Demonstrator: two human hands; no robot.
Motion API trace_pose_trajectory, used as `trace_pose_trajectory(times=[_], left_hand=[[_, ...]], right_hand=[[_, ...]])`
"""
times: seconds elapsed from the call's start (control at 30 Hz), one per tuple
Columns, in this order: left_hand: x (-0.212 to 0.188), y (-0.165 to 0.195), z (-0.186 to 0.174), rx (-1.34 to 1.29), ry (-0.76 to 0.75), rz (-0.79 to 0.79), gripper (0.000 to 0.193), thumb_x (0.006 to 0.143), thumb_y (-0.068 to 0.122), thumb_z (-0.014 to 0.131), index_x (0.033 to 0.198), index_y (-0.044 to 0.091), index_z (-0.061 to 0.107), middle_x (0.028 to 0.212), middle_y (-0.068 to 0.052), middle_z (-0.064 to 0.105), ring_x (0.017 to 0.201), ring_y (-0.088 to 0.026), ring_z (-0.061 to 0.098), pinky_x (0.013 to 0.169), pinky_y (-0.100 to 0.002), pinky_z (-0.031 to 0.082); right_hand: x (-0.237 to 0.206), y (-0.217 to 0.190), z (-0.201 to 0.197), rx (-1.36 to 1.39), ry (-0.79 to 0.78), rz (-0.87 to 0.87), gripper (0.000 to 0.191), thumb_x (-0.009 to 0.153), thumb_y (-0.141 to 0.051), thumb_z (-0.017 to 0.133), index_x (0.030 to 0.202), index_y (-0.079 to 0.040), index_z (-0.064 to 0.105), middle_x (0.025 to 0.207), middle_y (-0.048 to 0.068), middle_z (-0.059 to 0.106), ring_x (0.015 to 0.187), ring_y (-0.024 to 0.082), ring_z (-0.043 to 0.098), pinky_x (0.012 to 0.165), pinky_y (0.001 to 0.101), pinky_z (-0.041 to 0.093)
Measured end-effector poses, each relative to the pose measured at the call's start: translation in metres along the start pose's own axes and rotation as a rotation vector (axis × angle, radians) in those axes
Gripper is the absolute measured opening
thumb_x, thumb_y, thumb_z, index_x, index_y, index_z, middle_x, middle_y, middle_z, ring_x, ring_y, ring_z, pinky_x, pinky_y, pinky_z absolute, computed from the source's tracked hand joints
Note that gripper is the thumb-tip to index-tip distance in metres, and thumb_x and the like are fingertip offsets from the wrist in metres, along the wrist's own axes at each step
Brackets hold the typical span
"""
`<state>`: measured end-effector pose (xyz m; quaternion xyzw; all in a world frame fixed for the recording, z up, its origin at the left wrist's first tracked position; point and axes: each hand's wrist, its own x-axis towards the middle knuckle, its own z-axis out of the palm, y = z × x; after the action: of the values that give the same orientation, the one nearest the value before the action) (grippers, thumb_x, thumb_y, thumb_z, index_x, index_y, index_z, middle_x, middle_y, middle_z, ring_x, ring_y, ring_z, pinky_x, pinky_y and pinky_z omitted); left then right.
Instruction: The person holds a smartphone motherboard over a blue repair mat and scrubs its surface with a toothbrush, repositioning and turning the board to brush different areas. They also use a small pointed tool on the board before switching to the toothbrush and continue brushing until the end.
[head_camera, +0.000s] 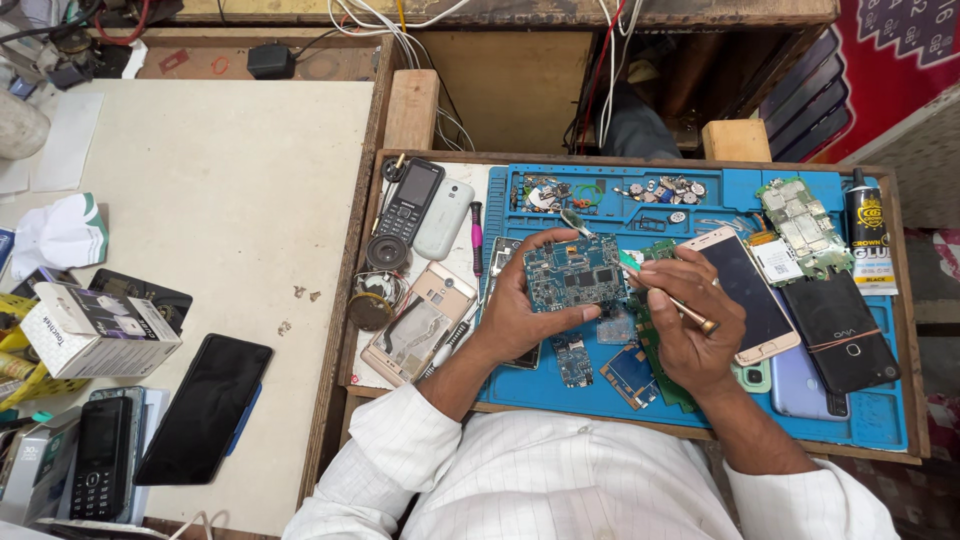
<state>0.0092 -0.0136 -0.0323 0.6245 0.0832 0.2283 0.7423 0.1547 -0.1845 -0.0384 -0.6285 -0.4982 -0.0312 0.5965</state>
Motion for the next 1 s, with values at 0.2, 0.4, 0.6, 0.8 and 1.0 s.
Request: trace_pose_trajectory(times=[0.2,0.4,0.6,0.8,1.0], left_hand=[[0.000,-0.002,-0.003,-0.009,-0.021,0.027,0.076,0.076,0.006,0.091,0.142,0.008,0.054,0.129,-0.004,0.063,0.121,-0.016,0.066,0.107,-0.033,0.057],[-0.003,-0.002,-0.006,-0.131,-0.075,-0.046,0.077,0.074,0.005,0.091,0.142,0.009,0.055,0.131,-0.005,0.065,0.123,-0.016,0.065,0.109,-0.034,0.056],[-0.007,-0.004,-0.009,-0.148,-0.105,-0.093,0.082,0.071,0.007,0.092,0.144,0.010,0.056,0.131,-0.005,0.066,0.124,-0.016,0.064,0.110,-0.036,0.054],[-0.006,-0.007,-0.011,-0.109,-0.163,-0.062,0.083,0.071,0.010,0.093,0.146,0.011,0.055,0.130,-0.005,0.068,0.124,-0.017,0.064,0.112,-0.036,0.054],[-0.006,-0.007,-0.010,-0.105,-0.160,-0.077,0.084,0.071,0.011,0.093,0.146,0.011,0.055,0.130,-0.005,0.068,0.123,-0.017,0.065,0.111,-0.035,0.053]], right_hand=[[-0.001,-0.001,0.003,-0.017,0.025,-0.009,0.020,0.112,-0.013,0.057,0.127,-0.005,0.066,0.117,0.012,0.076,0.109,0.019,0.073,0.119,0.0408,0.044],[-0.005,0.002,0.005,0.099,-0.058,0.116,0.041,0.103,-0.019,0.066,0.140,-0.001,0.057,0.132,0.016,0.070,0.115,0.020,0.071,0.097,0.0306,0.059],[-0.006,0.008,0.004,0.227,-0.120,0.115,0.069,0.094,-0.033,0.077,0.149,-0.002,0.051,0.142,0.019,0.065,0.124,0.019,0.067,0.104,0.0321,0.057],[-0.010,0.014,0.003,0.396,-0.192,0.126,0.091,0.077,-0.035,0.091,0.150,-0.003,0.048,0.144,0.020,0.061,0.127,0.020,0.064,0.106,0.0341,0.058],[-0.016,0.019,0.003,0.224,-0.200,0.209,0.084,0.070,-0.025,0.093,0.142,-0.002,0.058,0.130,0.016,0.070,0.117,0.019,0.070,0.099,0.0333,0.061]])
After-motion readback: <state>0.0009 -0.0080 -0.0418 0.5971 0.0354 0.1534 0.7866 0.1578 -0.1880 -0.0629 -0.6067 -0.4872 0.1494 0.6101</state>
